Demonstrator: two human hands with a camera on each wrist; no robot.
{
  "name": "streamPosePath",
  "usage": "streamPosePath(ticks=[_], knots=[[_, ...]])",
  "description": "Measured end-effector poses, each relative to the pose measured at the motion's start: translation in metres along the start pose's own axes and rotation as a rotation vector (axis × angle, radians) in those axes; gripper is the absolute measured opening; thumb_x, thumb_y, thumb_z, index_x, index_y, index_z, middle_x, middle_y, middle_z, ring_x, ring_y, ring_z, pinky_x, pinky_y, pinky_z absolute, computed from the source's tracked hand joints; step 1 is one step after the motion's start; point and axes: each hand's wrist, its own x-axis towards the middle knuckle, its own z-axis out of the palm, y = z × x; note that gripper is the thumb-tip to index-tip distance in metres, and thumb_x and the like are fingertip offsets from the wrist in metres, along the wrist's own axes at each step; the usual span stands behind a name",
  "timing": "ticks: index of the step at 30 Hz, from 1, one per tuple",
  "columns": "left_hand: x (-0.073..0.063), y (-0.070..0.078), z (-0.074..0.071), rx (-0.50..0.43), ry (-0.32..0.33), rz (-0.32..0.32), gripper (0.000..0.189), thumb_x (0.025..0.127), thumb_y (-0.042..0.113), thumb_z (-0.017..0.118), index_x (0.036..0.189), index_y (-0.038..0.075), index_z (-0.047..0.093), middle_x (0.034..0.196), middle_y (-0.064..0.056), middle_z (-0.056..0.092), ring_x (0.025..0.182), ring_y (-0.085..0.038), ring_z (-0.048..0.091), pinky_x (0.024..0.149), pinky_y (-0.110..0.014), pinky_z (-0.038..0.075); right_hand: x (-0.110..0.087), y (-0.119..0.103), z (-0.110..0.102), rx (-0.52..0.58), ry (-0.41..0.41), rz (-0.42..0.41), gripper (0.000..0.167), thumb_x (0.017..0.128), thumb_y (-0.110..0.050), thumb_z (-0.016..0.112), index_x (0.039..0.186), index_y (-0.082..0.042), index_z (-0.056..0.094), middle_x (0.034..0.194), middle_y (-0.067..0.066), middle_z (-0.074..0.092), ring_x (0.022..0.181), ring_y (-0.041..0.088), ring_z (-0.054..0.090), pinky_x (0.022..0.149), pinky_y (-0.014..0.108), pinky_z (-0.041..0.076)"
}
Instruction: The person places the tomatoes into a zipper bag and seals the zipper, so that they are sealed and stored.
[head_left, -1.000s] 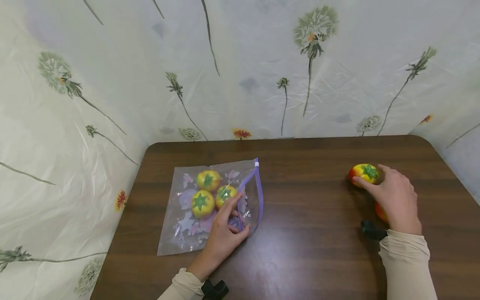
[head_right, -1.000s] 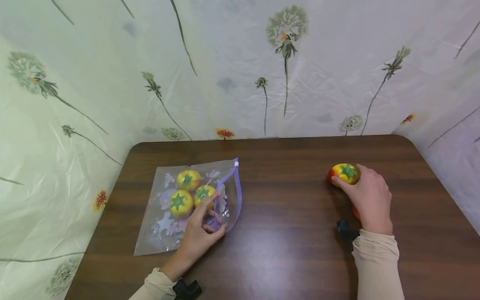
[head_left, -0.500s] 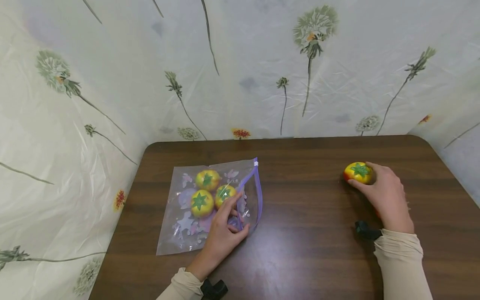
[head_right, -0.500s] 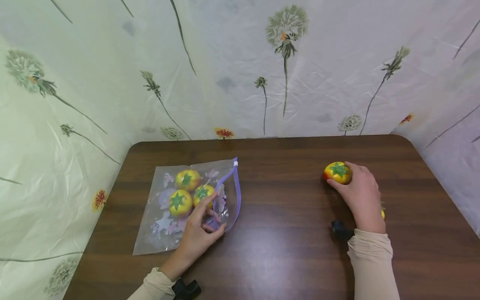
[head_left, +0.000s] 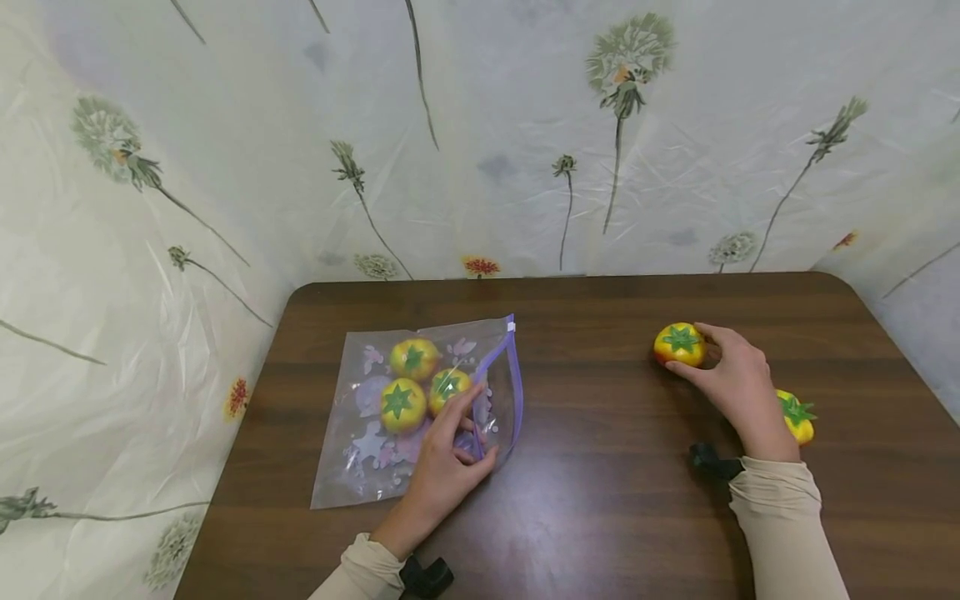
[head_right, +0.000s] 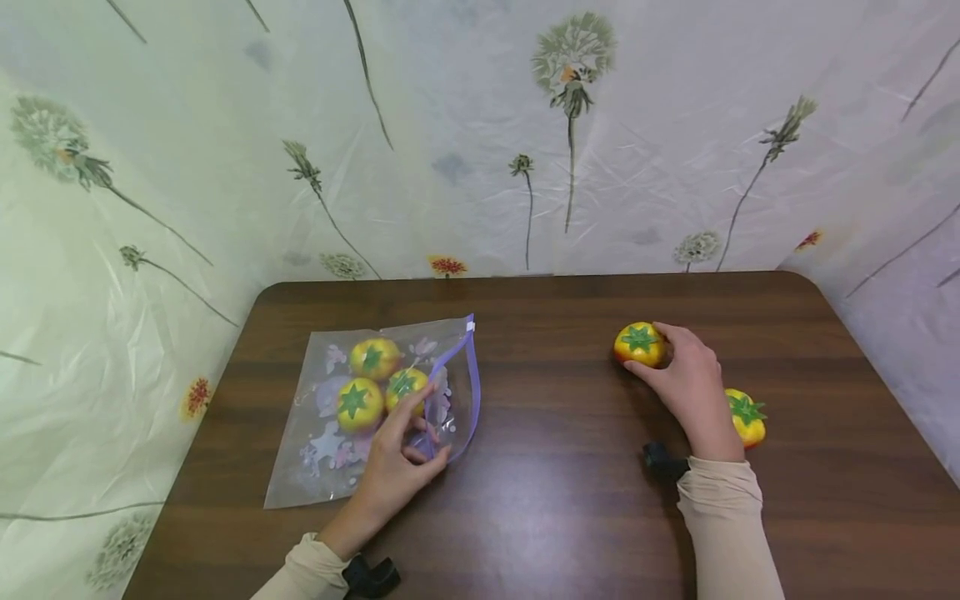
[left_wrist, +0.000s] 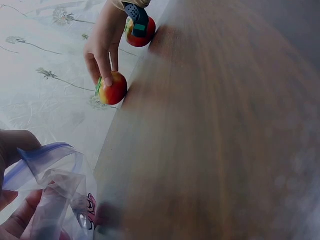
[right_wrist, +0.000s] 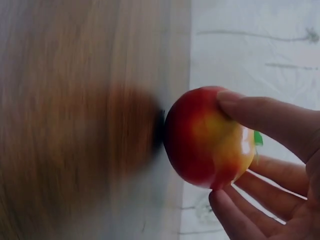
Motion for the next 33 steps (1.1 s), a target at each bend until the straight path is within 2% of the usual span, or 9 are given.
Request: streamPosePath(ticks=[5, 11, 24, 33], knots=[[0.000, -0.001, 0.000, 0.009, -0.008, -0.002, 0.089, 0.077, -0.008, 0.083, 0.154, 0.014, 0.045, 0.144, -0.017, 0.055, 0.094, -0.021, 0.063, 0.056, -0.017, 0.059, 0.000, -0.007, 0.006, 0.088, -0.062, -0.032, 0.087, 0.089, -0.047, 0.079, 0.153, 0.000, 0.044, 0.150, 0.032, 0.049, 0.128, 0.050, 0.059, 0.104, 0.063, 0.050], [0.001, -0.002, 0.001, 0.004, -0.011, 0.007, 0.089, 0.076, -0.009, 0.083, 0.154, 0.011, 0.045, 0.144, -0.018, 0.054, 0.093, -0.024, 0.064, 0.056, -0.017, 0.059, -0.001, -0.016, 0.016, 0.175, -0.102, -0.105, 0.083, 0.086, -0.045, 0.082, 0.151, -0.004, 0.050, 0.150, 0.026, 0.053, 0.126, 0.047, 0.062, 0.099, 0.052, 0.052], [0.001, -0.001, 0.001, -0.017, -0.002, 0.020, 0.088, 0.076, -0.011, 0.082, 0.153, 0.011, 0.046, 0.142, -0.019, 0.055, 0.090, -0.026, 0.065, 0.055, -0.018, 0.059, -0.003, -0.047, 0.041, 0.270, -0.157, -0.213, 0.073, 0.084, -0.031, 0.086, 0.146, -0.006, 0.056, 0.145, 0.022, 0.059, 0.121, 0.044, 0.067, 0.096, 0.050, 0.056], [0.001, 0.001, 0.000, -0.025, -0.012, -0.005, 0.086, 0.076, -0.011, 0.083, 0.152, 0.006, 0.046, 0.145, -0.019, 0.053, 0.092, -0.026, 0.064, 0.055, -0.019, 0.060, -0.009, -0.070, 0.061, 0.354, -0.175, -0.321, 0.071, 0.081, -0.021, 0.090, 0.143, -0.005, 0.059, 0.139, 0.018, 0.063, 0.118, 0.039, 0.070, 0.095, 0.046, 0.059]])
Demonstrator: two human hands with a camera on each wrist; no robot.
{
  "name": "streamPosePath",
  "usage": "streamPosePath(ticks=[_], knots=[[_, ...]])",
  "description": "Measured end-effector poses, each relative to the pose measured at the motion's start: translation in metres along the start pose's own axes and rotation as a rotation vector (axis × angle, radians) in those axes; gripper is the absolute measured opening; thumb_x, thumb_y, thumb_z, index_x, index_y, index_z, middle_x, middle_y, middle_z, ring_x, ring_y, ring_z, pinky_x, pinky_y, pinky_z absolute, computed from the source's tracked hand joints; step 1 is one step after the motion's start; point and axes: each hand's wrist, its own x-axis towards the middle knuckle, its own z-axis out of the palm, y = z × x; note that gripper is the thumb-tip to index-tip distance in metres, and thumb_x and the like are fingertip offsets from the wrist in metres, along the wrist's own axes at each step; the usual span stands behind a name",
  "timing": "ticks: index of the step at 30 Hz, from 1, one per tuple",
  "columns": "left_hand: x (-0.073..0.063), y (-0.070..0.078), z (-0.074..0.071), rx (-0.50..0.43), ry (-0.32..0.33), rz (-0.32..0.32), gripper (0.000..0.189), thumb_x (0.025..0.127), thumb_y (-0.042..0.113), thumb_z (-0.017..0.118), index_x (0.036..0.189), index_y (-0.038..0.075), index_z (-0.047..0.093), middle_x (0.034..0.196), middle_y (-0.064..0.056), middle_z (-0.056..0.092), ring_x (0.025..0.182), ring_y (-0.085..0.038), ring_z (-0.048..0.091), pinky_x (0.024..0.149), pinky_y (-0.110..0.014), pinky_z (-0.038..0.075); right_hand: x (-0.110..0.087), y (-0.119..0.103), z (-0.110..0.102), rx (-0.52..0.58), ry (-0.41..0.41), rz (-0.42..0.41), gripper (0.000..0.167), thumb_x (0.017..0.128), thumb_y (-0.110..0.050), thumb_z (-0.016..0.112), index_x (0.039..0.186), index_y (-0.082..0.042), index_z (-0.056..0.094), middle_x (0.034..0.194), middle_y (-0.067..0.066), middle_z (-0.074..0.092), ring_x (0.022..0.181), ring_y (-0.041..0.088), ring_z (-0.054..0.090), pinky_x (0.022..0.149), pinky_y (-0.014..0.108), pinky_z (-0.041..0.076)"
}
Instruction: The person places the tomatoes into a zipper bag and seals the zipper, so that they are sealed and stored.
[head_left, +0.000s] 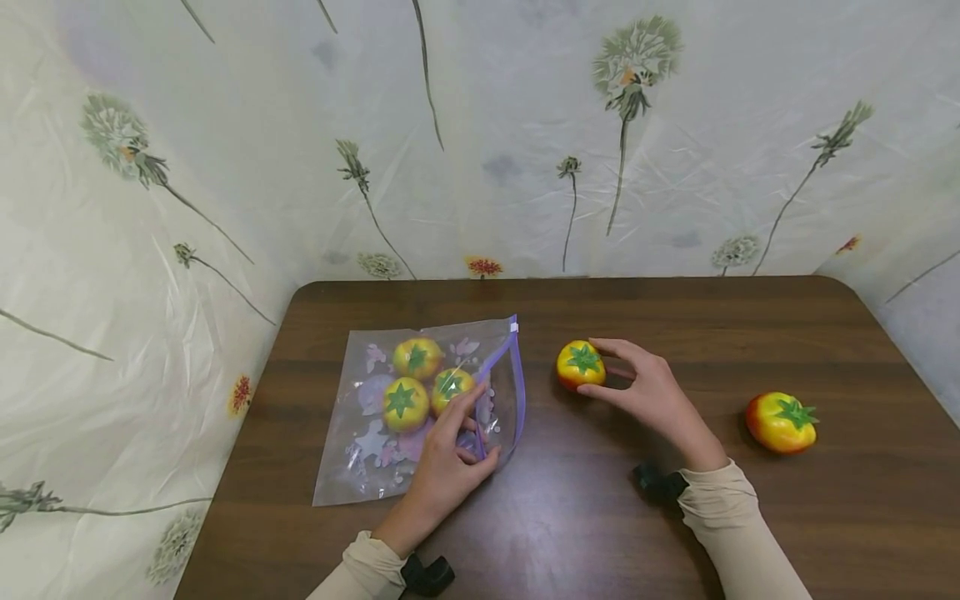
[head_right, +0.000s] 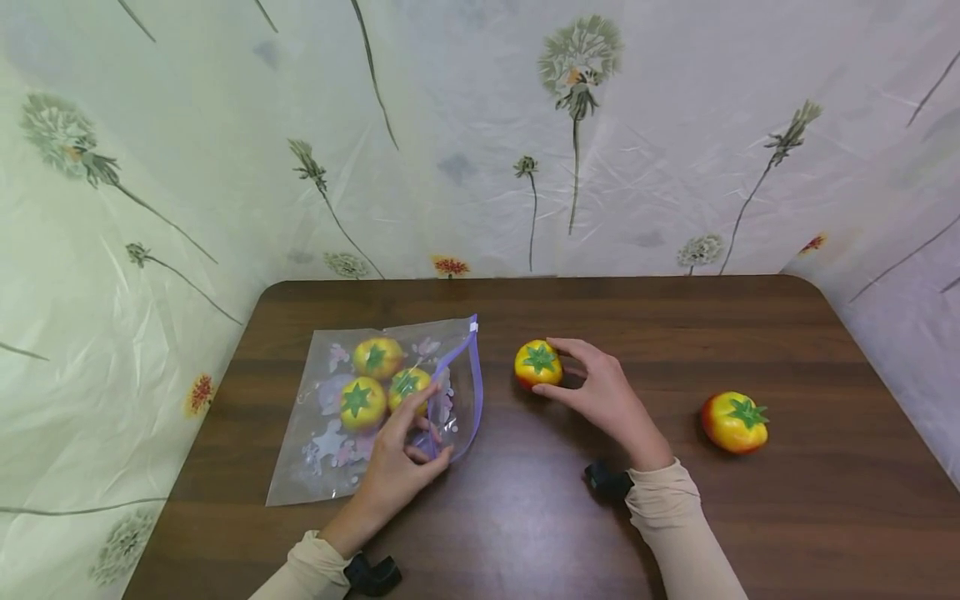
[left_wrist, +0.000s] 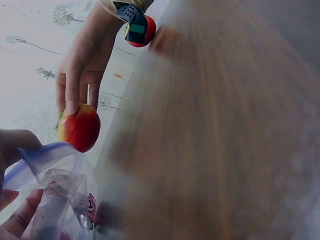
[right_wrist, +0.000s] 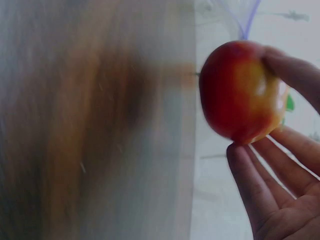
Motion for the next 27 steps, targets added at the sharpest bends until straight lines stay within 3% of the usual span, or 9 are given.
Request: streamPosePath(ticks=[6, 19, 27], knots=[[0.000, 0.000, 0.000, 0.003, -0.008, -0.016, 0.086, 0.076, -0.009, 0.083, 0.152, 0.008, 0.046, 0.144, -0.018, 0.055, 0.092, -0.024, 0.064, 0.056, -0.020, 0.060, -0.001, -0.007, 0.011, 0.031, 0.013, -0.067, 0.070, 0.079, -0.018, 0.090, 0.141, -0.006, 0.061, 0.139, 0.015, 0.064, 0.119, 0.037, 0.069, 0.095, 0.047, 0.059], [-0.001, 0.001, 0.000, 0.026, -0.017, -0.019, 0.088, 0.079, -0.005, 0.083, 0.155, 0.015, 0.045, 0.146, -0.017, 0.054, 0.096, -0.020, 0.062, 0.058, -0.019, 0.060, 0.002, -0.025, 0.028, 0.061, 0.007, -0.123, 0.070, 0.077, -0.018, 0.092, 0.140, -0.011, 0.063, 0.139, 0.010, 0.064, 0.123, 0.031, 0.067, 0.095, 0.045, 0.060], [0.000, 0.002, -0.001, 0.043, -0.024, -0.041, 0.086, 0.080, -0.002, 0.083, 0.155, 0.016, 0.045, 0.149, -0.010, 0.052, 0.097, -0.019, 0.061, 0.058, -0.020, 0.061, 0.011, -0.037, 0.046, 0.054, -0.031, -0.172, 0.070, 0.078, -0.019, 0.092, 0.140, -0.009, 0.062, 0.138, 0.014, 0.064, 0.124, 0.034, 0.065, 0.095, 0.048, 0.060]])
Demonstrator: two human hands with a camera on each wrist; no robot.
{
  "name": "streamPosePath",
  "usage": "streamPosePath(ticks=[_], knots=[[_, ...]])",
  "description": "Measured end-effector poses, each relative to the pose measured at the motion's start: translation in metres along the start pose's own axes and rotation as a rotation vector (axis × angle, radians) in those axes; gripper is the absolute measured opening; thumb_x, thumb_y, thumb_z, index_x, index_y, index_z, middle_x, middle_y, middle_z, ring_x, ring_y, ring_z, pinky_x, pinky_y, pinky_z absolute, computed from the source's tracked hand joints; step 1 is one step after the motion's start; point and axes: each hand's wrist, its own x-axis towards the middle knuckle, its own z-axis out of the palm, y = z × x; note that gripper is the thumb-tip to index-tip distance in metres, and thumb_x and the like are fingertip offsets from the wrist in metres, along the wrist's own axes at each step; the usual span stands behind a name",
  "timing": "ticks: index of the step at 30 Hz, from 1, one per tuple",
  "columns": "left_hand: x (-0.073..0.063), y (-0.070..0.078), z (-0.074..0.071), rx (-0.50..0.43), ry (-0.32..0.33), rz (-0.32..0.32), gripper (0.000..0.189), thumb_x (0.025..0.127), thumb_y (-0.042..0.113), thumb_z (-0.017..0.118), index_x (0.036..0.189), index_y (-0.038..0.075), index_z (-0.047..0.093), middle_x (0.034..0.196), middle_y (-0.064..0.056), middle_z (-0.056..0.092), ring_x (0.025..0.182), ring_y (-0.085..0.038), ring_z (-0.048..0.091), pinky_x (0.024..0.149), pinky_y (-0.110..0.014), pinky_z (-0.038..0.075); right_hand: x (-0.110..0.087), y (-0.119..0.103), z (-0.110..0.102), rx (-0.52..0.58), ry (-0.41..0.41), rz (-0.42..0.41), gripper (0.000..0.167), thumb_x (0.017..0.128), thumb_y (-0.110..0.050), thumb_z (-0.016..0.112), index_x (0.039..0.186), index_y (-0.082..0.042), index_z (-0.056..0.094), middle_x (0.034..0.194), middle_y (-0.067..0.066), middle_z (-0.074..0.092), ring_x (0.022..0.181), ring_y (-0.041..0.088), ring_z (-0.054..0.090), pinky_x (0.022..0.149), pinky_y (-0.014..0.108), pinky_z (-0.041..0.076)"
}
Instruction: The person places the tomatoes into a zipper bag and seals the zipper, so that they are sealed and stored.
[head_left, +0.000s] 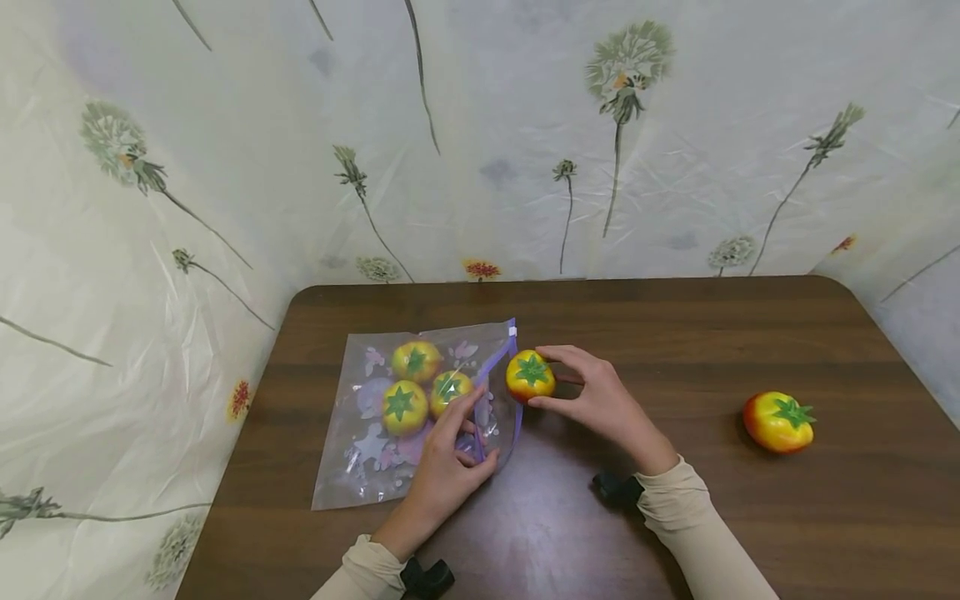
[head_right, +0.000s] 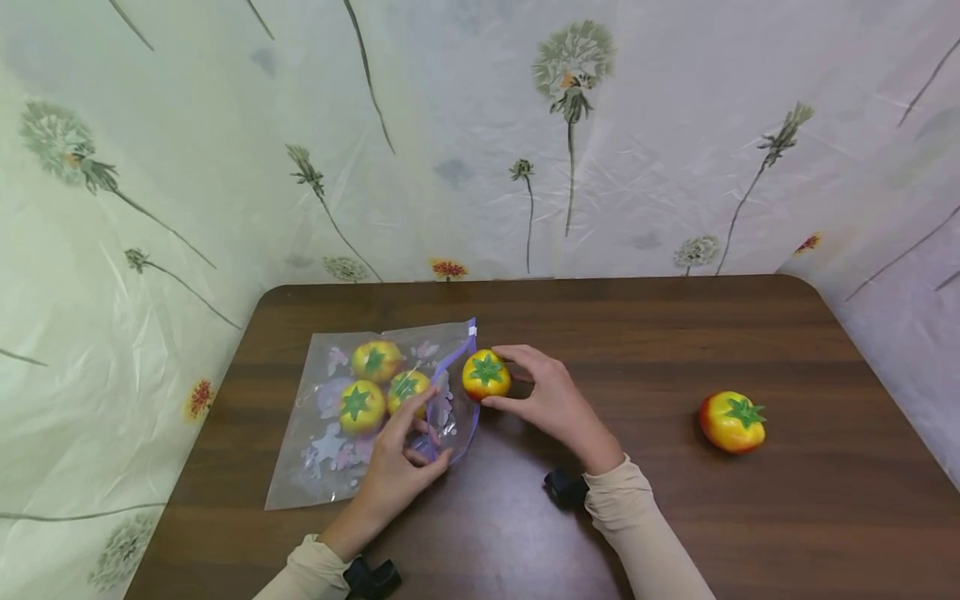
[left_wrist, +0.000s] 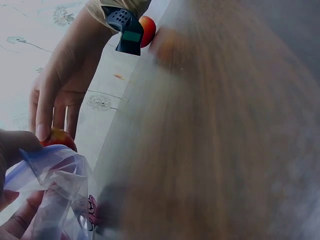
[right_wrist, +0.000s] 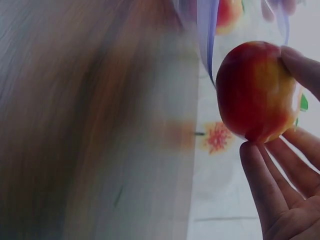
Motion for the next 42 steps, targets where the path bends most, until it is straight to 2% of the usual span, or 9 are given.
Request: streamPosePath(ticks=[6, 10, 16, 21, 26, 32, 38, 42], knots=[[0.000, 0.001, -0.001, 0.012, -0.007, -0.012, 0.086, 0.080, -0.002, 0.083, 0.155, 0.017, 0.045, 0.150, -0.006, 0.051, 0.099, -0.020, 0.062, 0.059, -0.020, 0.061, 0.005, -0.002, 0.014, -0.008, -0.018, -0.038, 0.069, 0.077, -0.020, 0.092, 0.138, -0.010, 0.063, 0.137, 0.012, 0.065, 0.124, 0.032, 0.066, 0.095, 0.046, 0.061], [0.000, 0.002, -0.001, 0.014, -0.012, -0.023, 0.086, 0.081, -0.001, 0.083, 0.155, 0.018, 0.044, 0.151, -0.006, 0.051, 0.100, -0.020, 0.061, 0.060, -0.019, 0.061, 0.008, -0.003, 0.023, -0.068, -0.031, -0.056, 0.069, 0.077, -0.023, 0.093, 0.138, -0.011, 0.063, 0.137, 0.010, 0.066, 0.124, 0.029, 0.066, 0.097, 0.046, 0.060], [-0.001, 0.001, -0.002, 0.022, -0.009, -0.012, 0.087, 0.080, -0.001, 0.084, 0.155, 0.020, 0.044, 0.150, -0.004, 0.051, 0.099, -0.020, 0.062, 0.060, -0.018, 0.061, 0.012, -0.007, 0.034, -0.132, -0.049, -0.056, 0.070, 0.075, -0.026, 0.094, 0.136, -0.010, 0.064, 0.136, 0.010, 0.067, 0.123, 0.028, 0.066, 0.099, 0.044, 0.060], [0.000, 0.001, -0.002, 0.014, -0.008, -0.003, 0.087, 0.079, -0.003, 0.083, 0.155, 0.017, 0.044, 0.151, -0.004, 0.050, 0.098, -0.019, 0.061, 0.058, -0.019, 0.061, 0.014, -0.011, 0.041, -0.146, -0.062, -0.052, 0.069, 0.075, -0.025, 0.094, 0.135, -0.006, 0.064, 0.133, 0.012, 0.067, 0.120, 0.027, 0.068, 0.097, 0.041, 0.061], [0.000, 0.001, -0.001, 0.021, -0.006, -0.005, 0.085, 0.079, -0.002, 0.084, 0.153, 0.014, 0.046, 0.151, -0.005, 0.051, 0.099, -0.018, 0.061, 0.058, -0.020, 0.061, 0.015, -0.016, 0.046, -0.185, -0.070, -0.049, 0.068, 0.077, -0.026, 0.093, 0.134, -0.006, 0.063, 0.133, 0.012, 0.067, 0.118, 0.027, 0.068, 0.097, 0.044, 0.061], [0.000, 0.001, -0.001, 0.028, 0.004, 0.014, 0.086, 0.078, -0.002, 0.084, 0.153, 0.013, 0.046, 0.148, -0.007, 0.053, 0.096, -0.018, 0.062, 0.058, -0.018, 0.060, 0.015, -0.014, 0.044, -0.177, -0.096, -0.068, 0.069, 0.078, -0.028, 0.091, 0.137, -0.005, 0.062, 0.135, 0.013, 0.067, 0.120, 0.030, 0.068, 0.097, 0.045, 0.061], [0.000, 0.000, -0.001, 0.007, -0.002, 0.014, 0.085, 0.079, -0.004, 0.083, 0.153, 0.013, 0.046, 0.144, -0.008, 0.054, 0.094, -0.015, 0.062, 0.057, -0.018, 0.060, 0.015, -0.012, 0.031, -0.095, -0.117, 0.009, 0.058, 0.079, -0.021, 0.091, 0.130, -0.006, 0.068, 0.127, 0.011, 0.071, 0.111, 0.027, 0.072, 0.088, 0.037, 0.064], [0.000, 0.000, -0.001, 0.002, -0.001, 0.016, 0.085, 0.078, -0.005, 0.083, 0.153, 0.012, 0.046, 0.144, -0.008, 0.054, 0.095, -0.016, 0.062, 0.056, -0.018, 0.060, 0.015, -0.011, 0.029, -0.105, -0.140, 0.018, 0.052, 0.082, -0.022, 0.089, 0.127, -0.005, 0.070, 0.121, 0.010, 0.075, 0.106, 0.024, 0.074, 0.087, 0.035, 0.064]])
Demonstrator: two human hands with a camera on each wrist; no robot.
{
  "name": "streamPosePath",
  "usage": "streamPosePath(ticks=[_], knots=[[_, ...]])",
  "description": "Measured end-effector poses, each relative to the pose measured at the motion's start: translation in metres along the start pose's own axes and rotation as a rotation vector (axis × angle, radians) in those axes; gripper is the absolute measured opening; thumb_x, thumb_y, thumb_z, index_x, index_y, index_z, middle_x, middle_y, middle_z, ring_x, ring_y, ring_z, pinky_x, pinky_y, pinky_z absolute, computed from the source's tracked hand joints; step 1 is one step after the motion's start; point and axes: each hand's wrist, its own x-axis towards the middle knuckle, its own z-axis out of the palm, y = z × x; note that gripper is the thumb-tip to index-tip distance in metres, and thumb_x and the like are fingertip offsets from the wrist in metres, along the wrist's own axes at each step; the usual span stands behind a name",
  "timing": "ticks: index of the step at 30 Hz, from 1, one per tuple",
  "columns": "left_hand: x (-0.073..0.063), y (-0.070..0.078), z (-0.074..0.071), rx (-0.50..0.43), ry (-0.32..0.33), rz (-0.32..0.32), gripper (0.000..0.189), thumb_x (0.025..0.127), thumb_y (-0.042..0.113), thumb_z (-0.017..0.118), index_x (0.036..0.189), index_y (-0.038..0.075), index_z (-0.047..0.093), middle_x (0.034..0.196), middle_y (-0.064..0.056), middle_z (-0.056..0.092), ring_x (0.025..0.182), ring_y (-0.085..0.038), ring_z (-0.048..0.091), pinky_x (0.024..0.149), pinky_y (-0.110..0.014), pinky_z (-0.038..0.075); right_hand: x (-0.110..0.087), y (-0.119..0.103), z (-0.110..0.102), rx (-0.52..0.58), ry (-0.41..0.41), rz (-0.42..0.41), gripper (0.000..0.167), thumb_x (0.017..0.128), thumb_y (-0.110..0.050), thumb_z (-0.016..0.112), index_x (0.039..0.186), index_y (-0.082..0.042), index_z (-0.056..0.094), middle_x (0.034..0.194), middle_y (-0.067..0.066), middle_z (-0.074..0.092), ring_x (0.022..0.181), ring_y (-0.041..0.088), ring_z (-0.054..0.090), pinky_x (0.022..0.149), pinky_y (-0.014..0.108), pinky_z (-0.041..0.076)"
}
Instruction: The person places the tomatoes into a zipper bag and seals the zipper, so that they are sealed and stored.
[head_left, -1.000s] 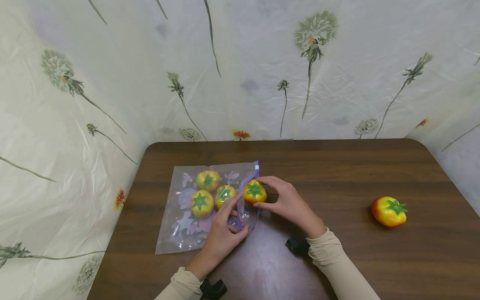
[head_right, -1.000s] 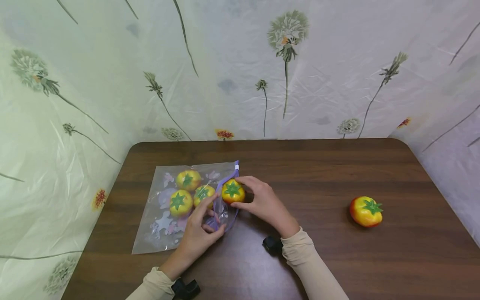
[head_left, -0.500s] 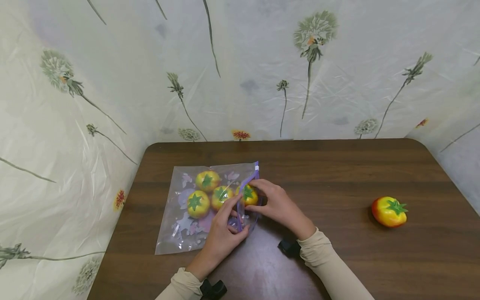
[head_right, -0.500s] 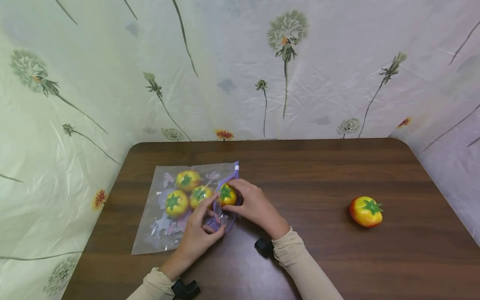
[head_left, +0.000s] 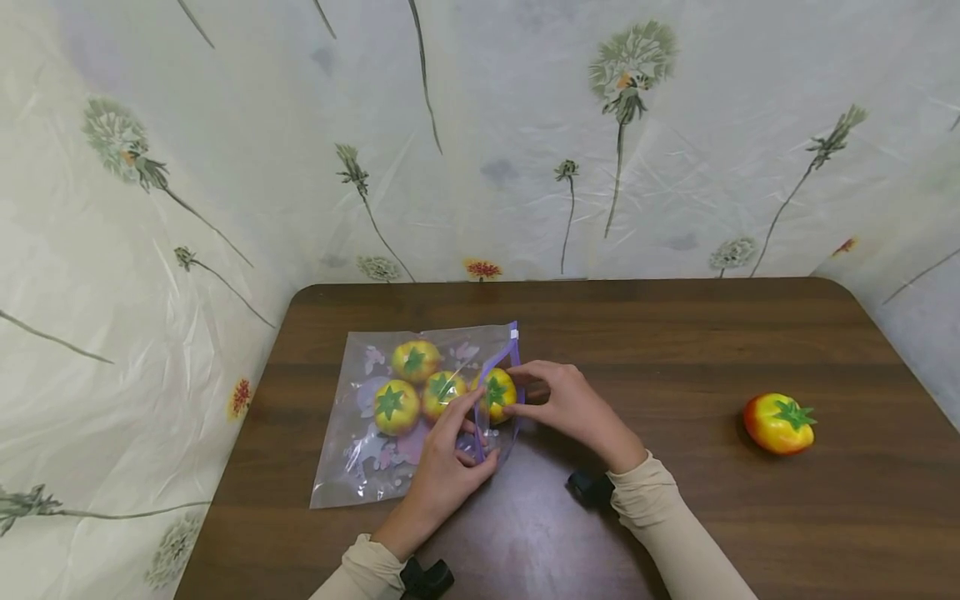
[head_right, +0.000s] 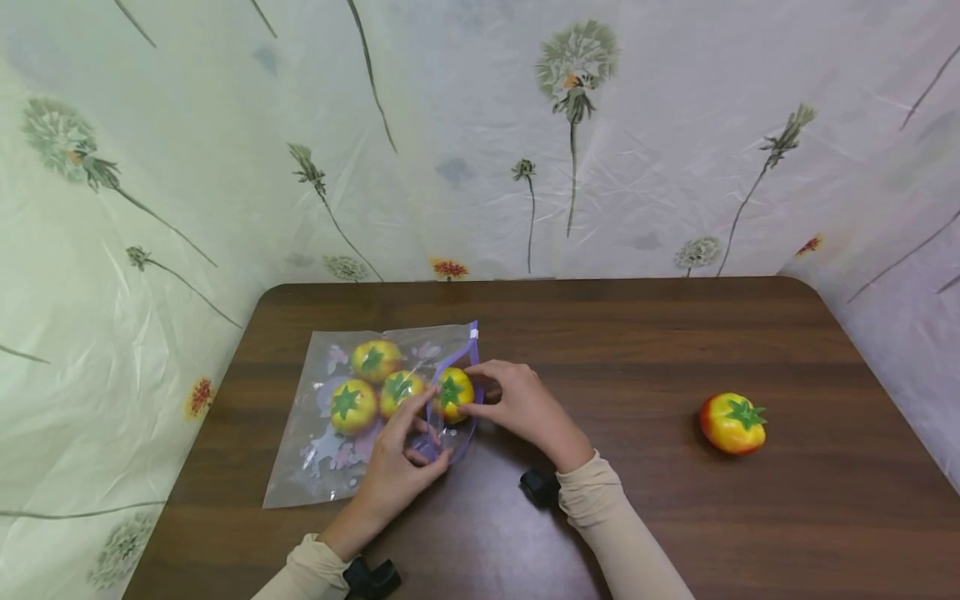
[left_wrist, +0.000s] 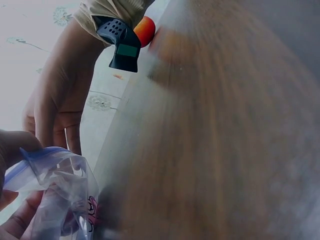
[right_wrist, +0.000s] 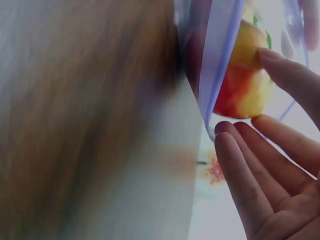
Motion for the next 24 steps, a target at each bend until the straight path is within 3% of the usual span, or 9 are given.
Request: streamPosePath(ticks=[10, 18, 24], knots=[[-0.001, -0.003, 0.002, -0.015, 0.025, 0.013, 0.088, 0.076, -0.010, 0.083, 0.152, 0.013, 0.047, 0.135, -0.011, 0.059, 0.090, -0.024, 0.065, 0.054, -0.018, 0.059, 0.008, -0.006, 0.015, 0.009, 0.013, -0.023, 0.051, 0.089, -0.026, 0.082, 0.131, -0.001, 0.068, 0.116, 0.013, 0.077, 0.101, 0.023, 0.076, 0.084, 0.032, 0.065], [0.000, -0.003, 0.002, -0.010, 0.019, 0.020, 0.086, 0.077, -0.008, 0.083, 0.152, 0.014, 0.047, 0.137, -0.011, 0.058, 0.092, -0.024, 0.064, 0.054, -0.019, 0.059, 0.009, -0.005, 0.017, 0.020, 0.024, -0.014, 0.056, 0.081, -0.017, 0.089, 0.130, 0.000, 0.068, 0.114, 0.015, 0.077, 0.098, 0.025, 0.077, 0.081, 0.030, 0.065], [0.000, -0.003, 0.002, -0.013, 0.024, 0.021, 0.088, 0.076, -0.009, 0.083, 0.152, 0.014, 0.047, 0.142, -0.011, 0.056, 0.093, -0.025, 0.065, 0.054, -0.018, 0.059, 0.016, -0.006, 0.023, -0.045, 0.075, -0.051, 0.048, 0.083, -0.018, 0.087, 0.125, -0.002, 0.071, 0.110, 0.015, 0.078, 0.091, 0.025, 0.078, 0.078, 0.036, 0.065]])
